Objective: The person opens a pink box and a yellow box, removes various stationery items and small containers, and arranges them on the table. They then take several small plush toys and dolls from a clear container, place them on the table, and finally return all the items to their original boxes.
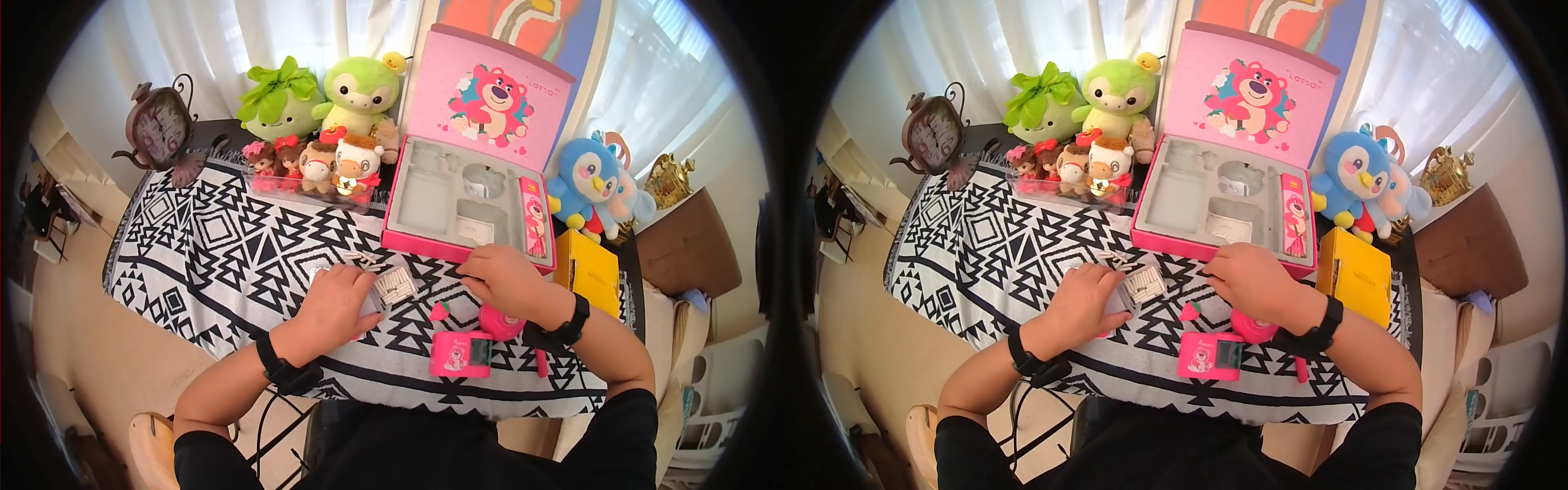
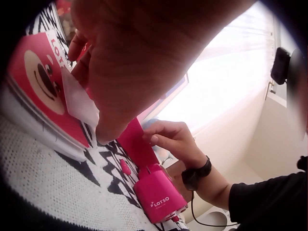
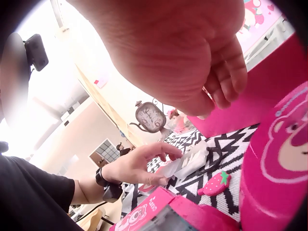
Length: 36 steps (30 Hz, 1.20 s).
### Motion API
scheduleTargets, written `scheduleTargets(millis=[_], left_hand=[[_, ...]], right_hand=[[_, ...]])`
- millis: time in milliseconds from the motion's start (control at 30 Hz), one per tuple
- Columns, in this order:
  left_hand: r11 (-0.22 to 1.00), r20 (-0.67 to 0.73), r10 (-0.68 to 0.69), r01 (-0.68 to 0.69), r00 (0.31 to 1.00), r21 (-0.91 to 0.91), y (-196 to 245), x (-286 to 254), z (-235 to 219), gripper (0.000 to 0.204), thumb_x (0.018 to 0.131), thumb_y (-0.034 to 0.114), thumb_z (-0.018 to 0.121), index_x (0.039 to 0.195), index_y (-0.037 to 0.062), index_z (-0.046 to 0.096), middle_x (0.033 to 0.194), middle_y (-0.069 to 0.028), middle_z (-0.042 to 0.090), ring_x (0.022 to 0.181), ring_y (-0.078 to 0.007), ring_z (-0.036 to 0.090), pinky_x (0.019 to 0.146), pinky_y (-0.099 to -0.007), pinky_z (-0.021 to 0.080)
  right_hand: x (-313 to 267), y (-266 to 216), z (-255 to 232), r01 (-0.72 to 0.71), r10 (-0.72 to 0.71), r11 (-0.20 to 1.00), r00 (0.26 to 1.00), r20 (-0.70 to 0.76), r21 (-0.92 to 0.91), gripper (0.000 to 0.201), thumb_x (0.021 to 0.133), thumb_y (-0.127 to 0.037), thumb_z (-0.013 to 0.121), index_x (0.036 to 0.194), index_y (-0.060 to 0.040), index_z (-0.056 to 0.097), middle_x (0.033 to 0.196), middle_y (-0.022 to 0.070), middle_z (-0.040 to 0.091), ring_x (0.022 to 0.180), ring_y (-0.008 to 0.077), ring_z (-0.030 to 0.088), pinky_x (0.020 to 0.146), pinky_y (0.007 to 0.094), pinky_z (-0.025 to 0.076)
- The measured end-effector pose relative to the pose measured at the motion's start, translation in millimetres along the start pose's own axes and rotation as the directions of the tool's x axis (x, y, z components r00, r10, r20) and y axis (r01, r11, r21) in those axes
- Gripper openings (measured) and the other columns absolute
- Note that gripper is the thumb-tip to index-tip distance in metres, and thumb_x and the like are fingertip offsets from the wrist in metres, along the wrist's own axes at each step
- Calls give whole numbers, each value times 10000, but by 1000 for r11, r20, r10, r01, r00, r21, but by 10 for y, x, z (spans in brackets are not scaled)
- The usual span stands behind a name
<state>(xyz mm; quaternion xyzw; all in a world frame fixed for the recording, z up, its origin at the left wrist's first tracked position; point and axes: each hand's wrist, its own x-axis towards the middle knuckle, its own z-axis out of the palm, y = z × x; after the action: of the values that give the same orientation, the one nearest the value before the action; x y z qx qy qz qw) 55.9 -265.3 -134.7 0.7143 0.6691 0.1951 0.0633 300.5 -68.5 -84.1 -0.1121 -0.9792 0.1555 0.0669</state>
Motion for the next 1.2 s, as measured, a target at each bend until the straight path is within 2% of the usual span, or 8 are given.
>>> scheduleTargets(millis=[400,633,700,833,933,1000,1100,1200], left_hand=[[977,196,214,-206,957,-62,80,230,41,519,783,202,793,1240,39,608,1225,-153,638,1155,-346,590,985,-457,446],[955,171,282,-260,944,-140,331,588,-138,441,794,193,785,1176,32,633,1216,-163,630,1148,-350,586,989,-455,465],[932,80,350,-339,933,-126,455,772,-118,400,813,179,769,1154,18,636,1175,-166,631,1114,-362,588,965,-448,487],[900,38,418,-407,908,-159,673,1159,109,372,833,159,748,1151,5,633,1159,-172,631,1094,-376,596,960,-451,495],[878,20,434,-418,901,-232,920,1226,289,394,833,167,752,1167,1,625,1166,-179,628,1093,-378,599,954,-456,503],[865,17,457,-439,889,-242,1106,1160,376,495,826,231,778,1220,-8,597,1167,-194,624,1086,-386,603,951,-455,509],[886,189,430,-372,883,-278,1270,1097,505,745,804,382,809,1348,-33,513,1149,-231,610,1069,-407,609,939,-457,511],[914,280,385,-322,879,-246,1390,1167,575,756,795,365,808,1363,-33,509,1117,-231,612,1033,-407,620,924,-450,515]], right_hand=[[-665,91,-97,-121,121,992,992,-22,33,150,868,-145,696,968,-37,730,956,119,676,954,327,651,840,430,544],[-692,600,-369,-402,329,896,888,-322,-190,199,845,-196,740,955,-32,712,929,140,652,947,347,651,805,452,534],[-659,795,-403,-554,511,823,817,-268,-121,279,864,-289,735,941,-21,719,933,172,669,915,368,660,791,482,537],[-402,1031,-334,-619,585,767,783,-210,-171,390,873,-385,724,905,3,733,860,202,676,909,385,656,789,490,539],[-244,1037,-329,-735,701,644,678,-220,-213,497,844,-485,721,862,11,746,859,222,700,872,395,689,763,495,555],[-198,1083,-345,-752,742,631,657,-134,-190,492,837,-487,717,927,-5,753,944,227,723,915,394,710,792,484,578],[-170,1069,-427,-773,771,621,632,-75,-128,481,827,-478,720,927,-9,759,974,225,730,912,403,715,793,480,583],[-202,1101,-415,-772,767,629,635,-88,-92,470,817,-434,746,986,3,727,979,227,728,912,417,713,795,482,582]])
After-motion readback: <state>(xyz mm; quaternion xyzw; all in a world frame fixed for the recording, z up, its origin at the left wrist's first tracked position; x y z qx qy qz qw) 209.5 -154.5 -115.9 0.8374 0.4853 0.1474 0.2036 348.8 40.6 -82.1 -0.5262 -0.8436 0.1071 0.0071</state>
